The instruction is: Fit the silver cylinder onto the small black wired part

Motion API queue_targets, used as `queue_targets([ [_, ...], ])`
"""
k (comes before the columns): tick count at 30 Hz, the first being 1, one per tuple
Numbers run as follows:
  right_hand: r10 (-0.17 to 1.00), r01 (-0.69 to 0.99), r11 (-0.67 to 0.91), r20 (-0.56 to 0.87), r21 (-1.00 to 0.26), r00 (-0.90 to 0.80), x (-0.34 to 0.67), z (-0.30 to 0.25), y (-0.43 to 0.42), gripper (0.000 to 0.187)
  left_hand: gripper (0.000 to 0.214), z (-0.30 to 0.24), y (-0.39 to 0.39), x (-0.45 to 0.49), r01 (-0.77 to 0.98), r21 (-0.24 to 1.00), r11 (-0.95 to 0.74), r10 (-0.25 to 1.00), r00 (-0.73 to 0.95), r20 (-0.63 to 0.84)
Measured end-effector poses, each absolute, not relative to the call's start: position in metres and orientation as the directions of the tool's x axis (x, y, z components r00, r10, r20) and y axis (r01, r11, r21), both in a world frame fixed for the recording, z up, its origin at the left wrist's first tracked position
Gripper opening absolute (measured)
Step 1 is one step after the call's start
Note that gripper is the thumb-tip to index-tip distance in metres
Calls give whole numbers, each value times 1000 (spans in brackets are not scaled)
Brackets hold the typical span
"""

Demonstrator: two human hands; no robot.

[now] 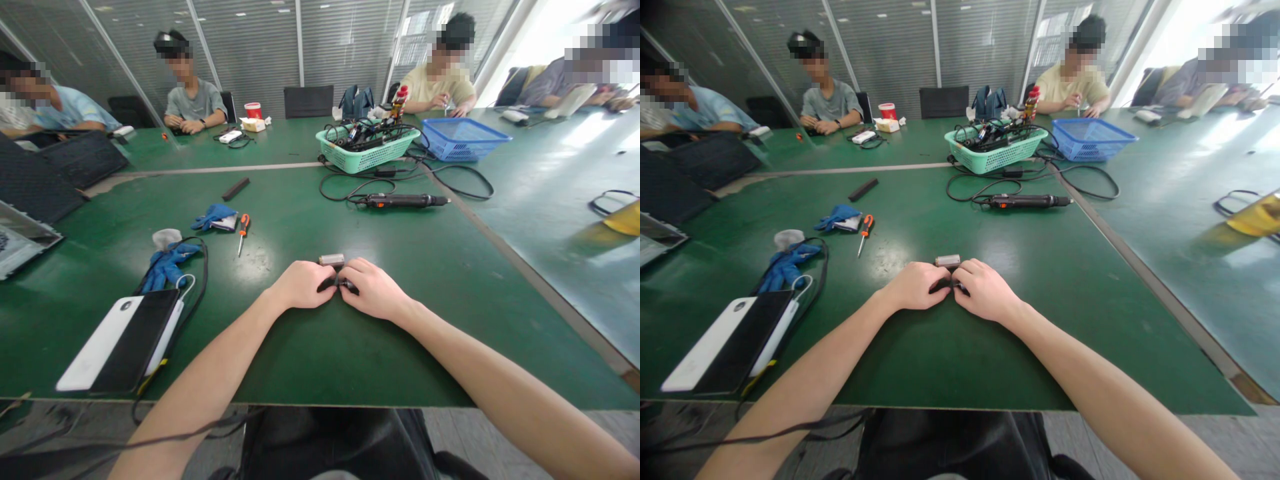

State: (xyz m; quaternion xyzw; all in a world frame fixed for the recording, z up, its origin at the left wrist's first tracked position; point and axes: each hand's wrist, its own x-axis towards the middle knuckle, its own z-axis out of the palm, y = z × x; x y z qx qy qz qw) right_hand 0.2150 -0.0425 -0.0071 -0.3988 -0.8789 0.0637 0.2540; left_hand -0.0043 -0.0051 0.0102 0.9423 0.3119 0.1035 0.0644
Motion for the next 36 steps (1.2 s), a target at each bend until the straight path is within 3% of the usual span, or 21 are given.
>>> queue_targets([
  [36,732,660,678,385,-324,-563,216,-8,-42,4,19,10,-5,-4,568,189,-801,596,786,166],
])
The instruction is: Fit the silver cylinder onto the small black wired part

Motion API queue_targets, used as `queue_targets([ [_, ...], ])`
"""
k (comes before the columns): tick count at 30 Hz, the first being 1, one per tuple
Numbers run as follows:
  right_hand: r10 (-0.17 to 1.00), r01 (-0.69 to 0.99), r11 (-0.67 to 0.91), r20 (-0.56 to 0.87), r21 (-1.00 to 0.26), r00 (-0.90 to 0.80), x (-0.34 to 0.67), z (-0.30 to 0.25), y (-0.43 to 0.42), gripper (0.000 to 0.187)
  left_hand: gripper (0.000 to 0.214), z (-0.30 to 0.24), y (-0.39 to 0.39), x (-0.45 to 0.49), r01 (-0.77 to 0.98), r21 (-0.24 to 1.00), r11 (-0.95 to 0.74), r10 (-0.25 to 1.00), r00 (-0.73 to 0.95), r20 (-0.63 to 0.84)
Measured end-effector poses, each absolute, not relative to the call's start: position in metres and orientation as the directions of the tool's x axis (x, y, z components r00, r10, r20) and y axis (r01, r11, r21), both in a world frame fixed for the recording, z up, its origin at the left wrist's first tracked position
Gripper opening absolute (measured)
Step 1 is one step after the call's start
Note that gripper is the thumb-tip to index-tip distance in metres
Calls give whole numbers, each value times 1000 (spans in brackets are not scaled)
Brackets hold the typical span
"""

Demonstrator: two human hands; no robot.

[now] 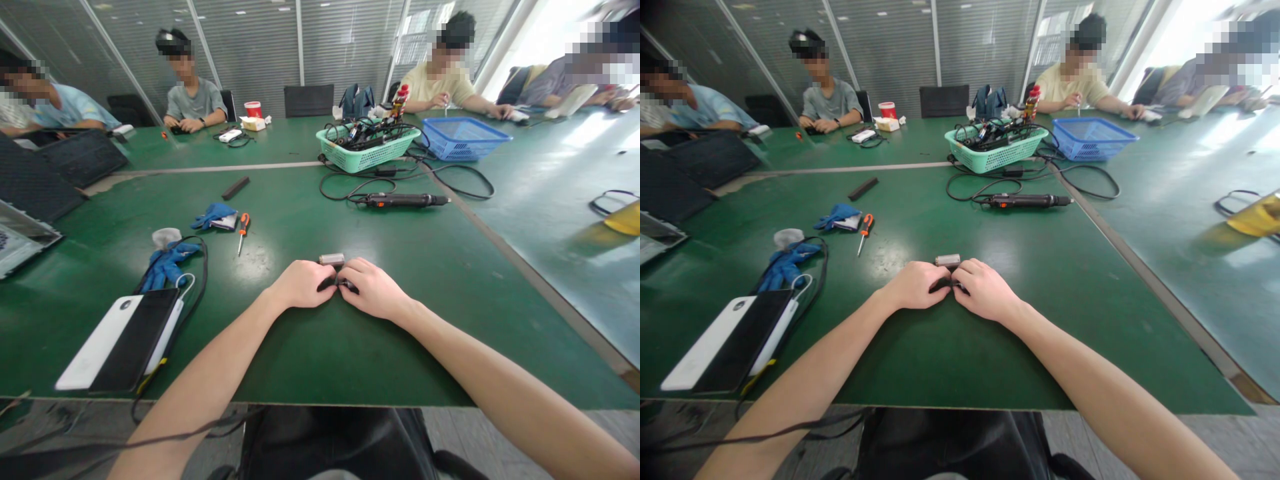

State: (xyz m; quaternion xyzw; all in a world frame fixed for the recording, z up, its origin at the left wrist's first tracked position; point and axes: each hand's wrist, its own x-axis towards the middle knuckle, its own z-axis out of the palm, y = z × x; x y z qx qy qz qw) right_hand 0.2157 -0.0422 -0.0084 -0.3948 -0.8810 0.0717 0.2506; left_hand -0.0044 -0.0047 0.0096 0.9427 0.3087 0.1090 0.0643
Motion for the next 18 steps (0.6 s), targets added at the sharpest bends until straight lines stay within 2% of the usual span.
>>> queue_targets([
  [12,736,665,674,379,-322,-562,215,-7,-43,4,19,10,-5,-4,572,166,-804,594,788,161],
  [18,746,687,660,374,-303,-552,215,-4,-44,10,19,9,-4,-5,564,165,-809,586,792,172],
])
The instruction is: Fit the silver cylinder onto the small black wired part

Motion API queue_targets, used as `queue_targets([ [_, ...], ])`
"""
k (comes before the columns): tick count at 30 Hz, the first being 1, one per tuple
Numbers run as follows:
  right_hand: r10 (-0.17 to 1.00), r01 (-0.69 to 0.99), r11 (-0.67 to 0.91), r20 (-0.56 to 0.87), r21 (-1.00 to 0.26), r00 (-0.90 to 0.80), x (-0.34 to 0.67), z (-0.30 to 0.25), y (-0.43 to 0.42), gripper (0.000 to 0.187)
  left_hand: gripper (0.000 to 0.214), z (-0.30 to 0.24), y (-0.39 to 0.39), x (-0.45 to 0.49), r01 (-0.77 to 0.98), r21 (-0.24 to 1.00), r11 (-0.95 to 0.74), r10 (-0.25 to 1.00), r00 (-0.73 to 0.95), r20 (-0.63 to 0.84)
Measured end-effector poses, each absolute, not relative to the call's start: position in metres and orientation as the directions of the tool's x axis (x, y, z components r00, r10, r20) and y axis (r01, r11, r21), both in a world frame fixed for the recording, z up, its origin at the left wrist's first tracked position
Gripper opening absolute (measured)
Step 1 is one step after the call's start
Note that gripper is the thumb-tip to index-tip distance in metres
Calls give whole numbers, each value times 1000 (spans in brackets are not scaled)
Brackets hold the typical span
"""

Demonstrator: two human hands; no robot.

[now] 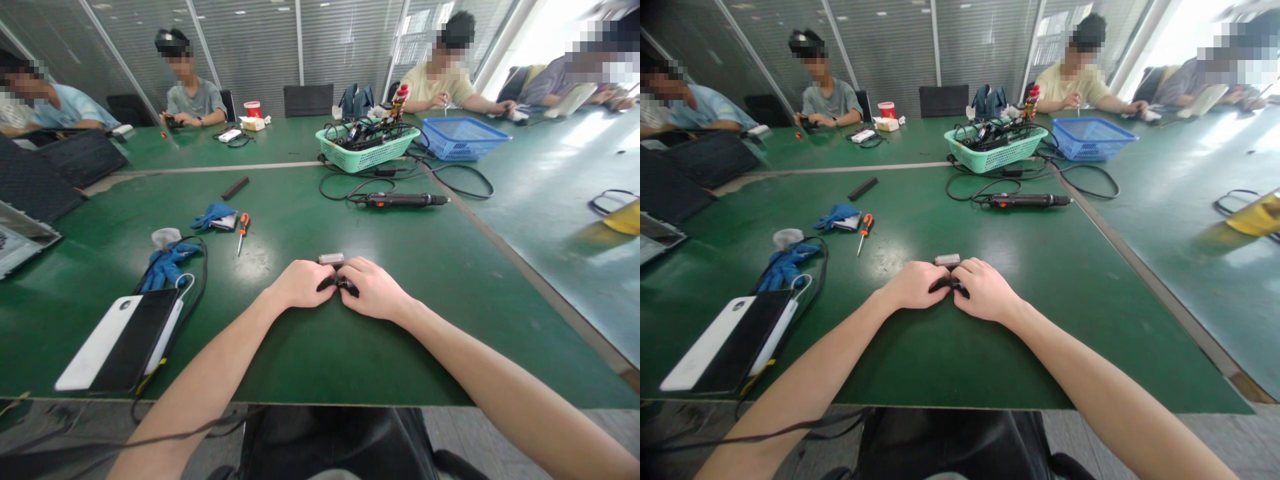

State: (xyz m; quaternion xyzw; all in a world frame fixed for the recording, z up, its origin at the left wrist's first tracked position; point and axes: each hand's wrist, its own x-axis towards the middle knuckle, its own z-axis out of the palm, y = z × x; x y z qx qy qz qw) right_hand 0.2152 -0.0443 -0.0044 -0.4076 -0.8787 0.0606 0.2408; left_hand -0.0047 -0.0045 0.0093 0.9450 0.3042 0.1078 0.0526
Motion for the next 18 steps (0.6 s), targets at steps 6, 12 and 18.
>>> queue_targets([
  [6,752,693,654,364,-303,-550,216,-3,-44,14,20,9,-5,-4,573,165,-803,595,786,166],
  [12,748,677,660,372,-325,-550,216,-5,-44,13,20,10,-5,-5,575,160,-802,596,785,168],
  [18,747,669,661,381,-340,-545,215,-7,-43,12,21,10,-4,-5,568,171,-805,591,789,165],
])
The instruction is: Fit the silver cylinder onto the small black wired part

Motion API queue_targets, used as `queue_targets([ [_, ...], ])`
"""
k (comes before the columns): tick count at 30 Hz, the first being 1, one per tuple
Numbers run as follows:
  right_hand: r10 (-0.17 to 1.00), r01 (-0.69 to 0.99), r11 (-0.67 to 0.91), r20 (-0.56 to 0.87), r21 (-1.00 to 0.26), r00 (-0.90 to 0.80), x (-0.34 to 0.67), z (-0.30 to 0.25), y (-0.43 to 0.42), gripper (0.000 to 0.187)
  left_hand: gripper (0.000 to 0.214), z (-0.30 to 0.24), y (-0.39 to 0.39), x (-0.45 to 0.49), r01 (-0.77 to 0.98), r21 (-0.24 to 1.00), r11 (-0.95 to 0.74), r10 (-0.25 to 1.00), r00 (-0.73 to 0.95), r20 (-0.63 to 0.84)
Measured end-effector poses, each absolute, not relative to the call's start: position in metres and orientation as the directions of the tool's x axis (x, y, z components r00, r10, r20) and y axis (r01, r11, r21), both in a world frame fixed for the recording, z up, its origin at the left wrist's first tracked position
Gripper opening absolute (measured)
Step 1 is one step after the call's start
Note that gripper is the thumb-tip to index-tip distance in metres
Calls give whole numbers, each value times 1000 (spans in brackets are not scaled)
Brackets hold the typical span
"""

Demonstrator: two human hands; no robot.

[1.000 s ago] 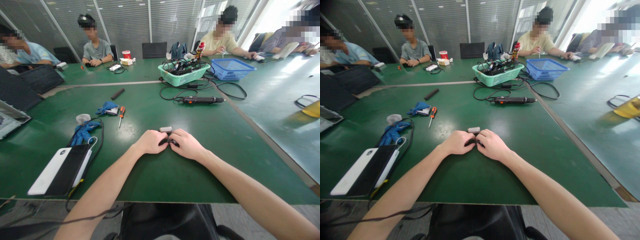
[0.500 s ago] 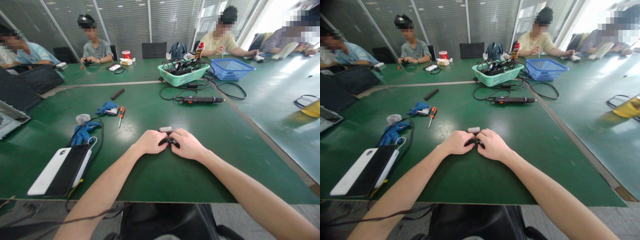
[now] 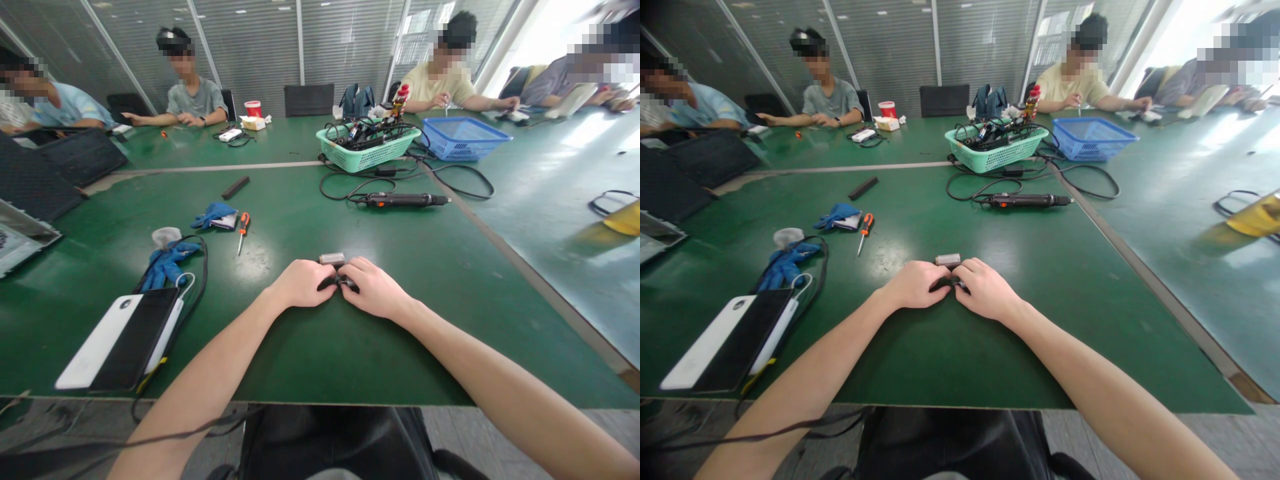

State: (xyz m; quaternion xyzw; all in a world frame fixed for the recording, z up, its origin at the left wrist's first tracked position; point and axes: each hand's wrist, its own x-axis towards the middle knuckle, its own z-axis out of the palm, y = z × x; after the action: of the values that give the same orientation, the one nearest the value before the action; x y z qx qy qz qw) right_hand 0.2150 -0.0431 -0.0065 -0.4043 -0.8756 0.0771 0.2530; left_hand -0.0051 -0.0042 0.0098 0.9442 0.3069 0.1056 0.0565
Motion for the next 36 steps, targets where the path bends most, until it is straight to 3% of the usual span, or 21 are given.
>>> queue_targets([
  [36,727,647,683,408,-339,-552,214,-12,-41,8,19,10,-5,-3,583,145,-800,600,785,155],
])
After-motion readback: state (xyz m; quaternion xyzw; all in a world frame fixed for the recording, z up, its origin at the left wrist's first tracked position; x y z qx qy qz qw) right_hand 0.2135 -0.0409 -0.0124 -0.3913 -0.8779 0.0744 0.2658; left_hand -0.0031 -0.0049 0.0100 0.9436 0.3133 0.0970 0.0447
